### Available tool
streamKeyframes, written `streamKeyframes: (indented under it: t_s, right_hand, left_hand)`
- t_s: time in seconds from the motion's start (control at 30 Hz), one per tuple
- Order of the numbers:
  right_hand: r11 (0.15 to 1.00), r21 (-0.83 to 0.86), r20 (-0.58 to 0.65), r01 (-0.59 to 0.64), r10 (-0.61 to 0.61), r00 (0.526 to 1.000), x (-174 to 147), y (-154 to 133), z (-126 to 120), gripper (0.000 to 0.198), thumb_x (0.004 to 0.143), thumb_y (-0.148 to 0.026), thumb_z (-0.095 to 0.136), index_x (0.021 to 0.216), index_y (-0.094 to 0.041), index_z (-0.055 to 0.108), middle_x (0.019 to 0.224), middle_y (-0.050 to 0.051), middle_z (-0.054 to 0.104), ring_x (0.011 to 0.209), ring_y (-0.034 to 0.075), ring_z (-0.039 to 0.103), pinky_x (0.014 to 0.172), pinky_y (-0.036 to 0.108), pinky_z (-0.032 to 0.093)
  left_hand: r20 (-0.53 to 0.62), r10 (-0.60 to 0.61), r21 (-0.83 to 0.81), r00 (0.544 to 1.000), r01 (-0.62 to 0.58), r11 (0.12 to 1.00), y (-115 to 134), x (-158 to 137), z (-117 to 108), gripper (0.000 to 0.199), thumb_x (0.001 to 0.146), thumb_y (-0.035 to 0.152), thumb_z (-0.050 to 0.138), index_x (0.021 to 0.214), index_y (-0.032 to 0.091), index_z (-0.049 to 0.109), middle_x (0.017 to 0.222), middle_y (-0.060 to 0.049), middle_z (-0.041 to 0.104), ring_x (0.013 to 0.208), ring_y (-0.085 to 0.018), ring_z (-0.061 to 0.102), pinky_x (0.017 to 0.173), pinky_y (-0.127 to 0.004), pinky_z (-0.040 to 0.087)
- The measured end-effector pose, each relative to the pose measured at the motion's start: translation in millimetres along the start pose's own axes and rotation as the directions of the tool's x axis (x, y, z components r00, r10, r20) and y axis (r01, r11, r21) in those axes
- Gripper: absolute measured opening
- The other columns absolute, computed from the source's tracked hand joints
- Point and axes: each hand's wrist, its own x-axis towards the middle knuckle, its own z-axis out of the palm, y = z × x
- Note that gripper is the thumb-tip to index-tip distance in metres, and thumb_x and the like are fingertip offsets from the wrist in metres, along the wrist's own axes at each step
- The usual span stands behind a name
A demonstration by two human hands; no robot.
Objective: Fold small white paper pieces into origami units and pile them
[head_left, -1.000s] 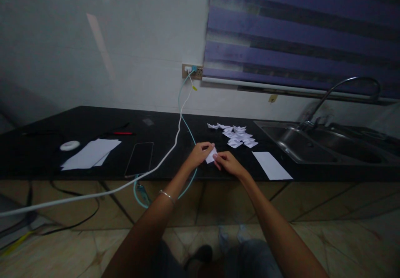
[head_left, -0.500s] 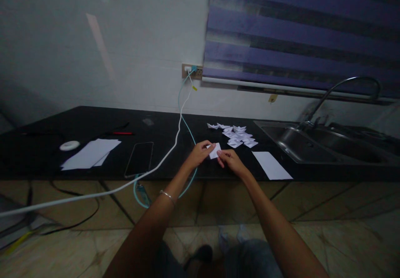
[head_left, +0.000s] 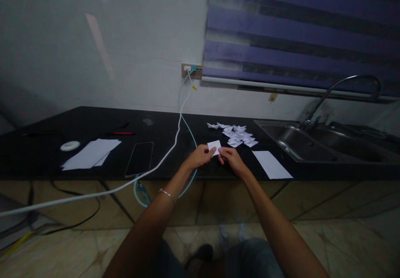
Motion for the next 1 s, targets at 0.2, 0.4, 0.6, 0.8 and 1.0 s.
streamKeyframes:
  t_s: [0.2, 0.4, 0.6, 0.8, 1.0]
  right_hand:
    - [0.998, -0.059, 0.018, 0.013, -0.012, 1.0, -1, 0, -1, 0.05, 0.087, -0.057, 0.045, 0.056, -0.018, 0.054, 0.049, -0.001, 0.049, 0.05, 0.012, 0.041, 0.055, 0.026, 0.031]
    - [0.997, -0.075, 0.016, 0.003, -0.002, 1.0, 0, 5, -4, 0.052, 0.085, -0.059, 0.047, 0.054, -0.018, 0.053, 0.045, -0.002, 0.045, 0.048, 0.012, 0.04, 0.055, 0.026, 0.031]
    - [0.997, 0.083, -0.053, -0.004, 0.008, 0.999, 0, 0, 1, 0.034, 0.08, -0.052, 0.058, 0.078, -0.018, 0.058, 0.058, -0.003, 0.054, 0.051, 0.01, 0.045, 0.051, 0.023, 0.035]
    - [0.972, 0.232, -0.198, 0.035, 0.012, 0.98, 2, 3, 1, 0.044, 0.07, -0.044, 0.07, 0.103, -0.025, 0.049, 0.065, -0.006, 0.056, 0.051, 0.01, 0.051, 0.048, 0.022, 0.041]
    - [0.967, 0.252, -0.259, 0.022, 0.045, 0.965, 5, 11, -2, 0.028, 0.07, -0.039, 0.071, 0.088, -0.02, 0.059, 0.065, -0.002, 0.057, 0.053, 0.011, 0.052, 0.047, 0.023, 0.042]
  left_hand:
    - [0.048, -0.048, -0.069, 0.998, 0.051, 0.996, 3, 1, 1, 0.061, 0.084, 0.065, 0.037, 0.058, 0.013, 0.053, 0.043, 0.001, 0.049, 0.037, -0.008, 0.044, 0.042, -0.02, 0.035]
    - [-0.042, -0.071, -0.136, 0.997, 0.065, 0.989, -2, 4, 1, 0.065, 0.086, 0.067, 0.029, 0.055, 0.015, 0.05, 0.042, 0.0, 0.049, 0.038, -0.009, 0.046, 0.043, -0.021, 0.035]
    - [-0.069, -0.059, -0.099, 0.996, 0.052, 0.994, -8, 7, 1, 0.064, 0.088, 0.065, 0.027, 0.057, 0.014, 0.051, 0.042, 0.001, 0.047, 0.037, -0.009, 0.044, 0.042, -0.021, 0.033]
    - [-0.089, -0.017, -0.299, 0.996, -0.01, 0.954, -5, 8, -1, 0.04, 0.084, 0.053, 0.048, 0.096, 0.015, 0.055, 0.065, 0.002, 0.058, 0.043, -0.008, 0.051, 0.039, -0.017, 0.028]
    - [-0.072, -0.021, -0.45, 0.997, -0.013, 0.893, -2, 6, -6, 0.052, 0.07, 0.034, 0.067, 0.116, 0.019, 0.051, 0.081, 0.0, 0.063, 0.051, -0.008, 0.057, 0.041, -0.015, 0.03]
